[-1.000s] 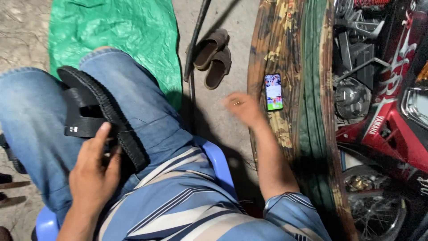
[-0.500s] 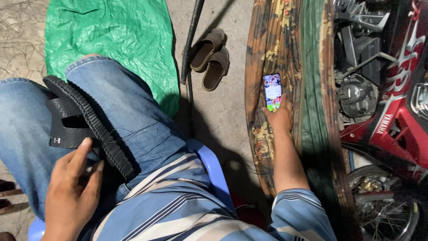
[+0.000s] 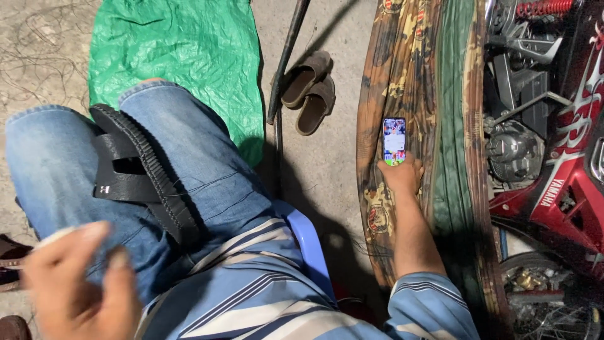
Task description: The person sits on a blue plastic chair and sews a black sandal resting on their lap using a needle and thread. They pause to operate a smartphone placed on a nearby wooden surface before resuming the sewing task.
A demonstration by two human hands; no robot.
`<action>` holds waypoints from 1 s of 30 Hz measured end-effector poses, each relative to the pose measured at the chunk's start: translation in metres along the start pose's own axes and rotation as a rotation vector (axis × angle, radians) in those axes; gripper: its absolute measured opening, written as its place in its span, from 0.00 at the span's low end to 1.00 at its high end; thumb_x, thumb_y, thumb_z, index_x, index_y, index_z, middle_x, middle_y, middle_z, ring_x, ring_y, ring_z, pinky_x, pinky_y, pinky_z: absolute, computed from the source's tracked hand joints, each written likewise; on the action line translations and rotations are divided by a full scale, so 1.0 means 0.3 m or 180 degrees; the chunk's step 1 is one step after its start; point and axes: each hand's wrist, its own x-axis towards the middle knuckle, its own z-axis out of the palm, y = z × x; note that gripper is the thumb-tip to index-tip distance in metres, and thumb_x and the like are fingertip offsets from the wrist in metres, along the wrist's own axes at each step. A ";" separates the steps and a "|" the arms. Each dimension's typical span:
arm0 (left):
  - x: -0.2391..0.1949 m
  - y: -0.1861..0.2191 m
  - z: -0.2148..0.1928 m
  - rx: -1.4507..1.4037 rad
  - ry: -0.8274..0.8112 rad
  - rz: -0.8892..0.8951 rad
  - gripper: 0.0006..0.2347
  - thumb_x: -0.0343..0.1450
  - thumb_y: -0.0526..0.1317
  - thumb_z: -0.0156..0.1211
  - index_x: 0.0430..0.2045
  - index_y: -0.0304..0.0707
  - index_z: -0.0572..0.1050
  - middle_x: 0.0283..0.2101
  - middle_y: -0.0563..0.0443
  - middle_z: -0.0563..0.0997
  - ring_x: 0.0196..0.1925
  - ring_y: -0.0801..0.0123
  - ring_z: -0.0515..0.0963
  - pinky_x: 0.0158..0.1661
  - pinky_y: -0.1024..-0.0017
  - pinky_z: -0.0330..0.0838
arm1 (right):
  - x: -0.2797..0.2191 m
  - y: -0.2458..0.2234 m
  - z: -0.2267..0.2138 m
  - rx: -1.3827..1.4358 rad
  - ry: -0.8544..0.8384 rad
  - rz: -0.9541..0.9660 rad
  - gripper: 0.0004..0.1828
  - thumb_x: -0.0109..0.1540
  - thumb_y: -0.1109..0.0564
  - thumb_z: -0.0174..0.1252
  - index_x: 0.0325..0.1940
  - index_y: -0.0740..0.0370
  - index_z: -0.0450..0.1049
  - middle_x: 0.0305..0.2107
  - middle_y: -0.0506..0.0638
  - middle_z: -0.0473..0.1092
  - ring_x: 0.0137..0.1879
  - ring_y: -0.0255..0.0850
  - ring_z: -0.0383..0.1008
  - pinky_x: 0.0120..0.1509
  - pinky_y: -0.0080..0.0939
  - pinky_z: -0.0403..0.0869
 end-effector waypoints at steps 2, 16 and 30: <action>0.017 0.048 0.047 -0.0732 -0.0143 -0.0206 0.11 0.67 0.26 0.53 0.42 0.23 0.70 0.42 0.33 0.70 0.44 0.56 0.71 0.49 0.70 0.64 | 0.023 0.018 0.015 0.0596 -0.0034 -0.0122 0.38 0.46 0.41 0.56 0.56 0.58 0.59 0.48 0.57 0.56 0.51 0.55 0.63 0.50 0.53 0.65; 0.002 0.051 0.139 -0.1427 -0.1703 -0.0449 0.11 0.66 0.37 0.51 0.40 0.39 0.74 0.39 0.50 0.78 0.40 0.71 0.77 0.42 0.78 0.69 | -0.092 -0.028 -0.058 0.2318 -0.0601 0.0626 0.41 0.50 0.39 0.57 0.63 0.54 0.54 0.61 0.56 0.52 0.64 0.49 0.54 0.60 0.53 0.58; 0.061 0.079 0.194 -0.1976 -0.2199 -0.1757 0.12 0.65 0.39 0.52 0.39 0.39 0.77 0.36 0.52 0.77 0.34 0.77 0.76 0.28 0.83 0.74 | -0.113 0.007 0.054 0.4385 -0.0179 0.0150 0.16 0.54 0.50 0.59 0.43 0.58 0.73 0.27 0.46 0.71 0.23 0.30 0.64 0.17 0.26 0.56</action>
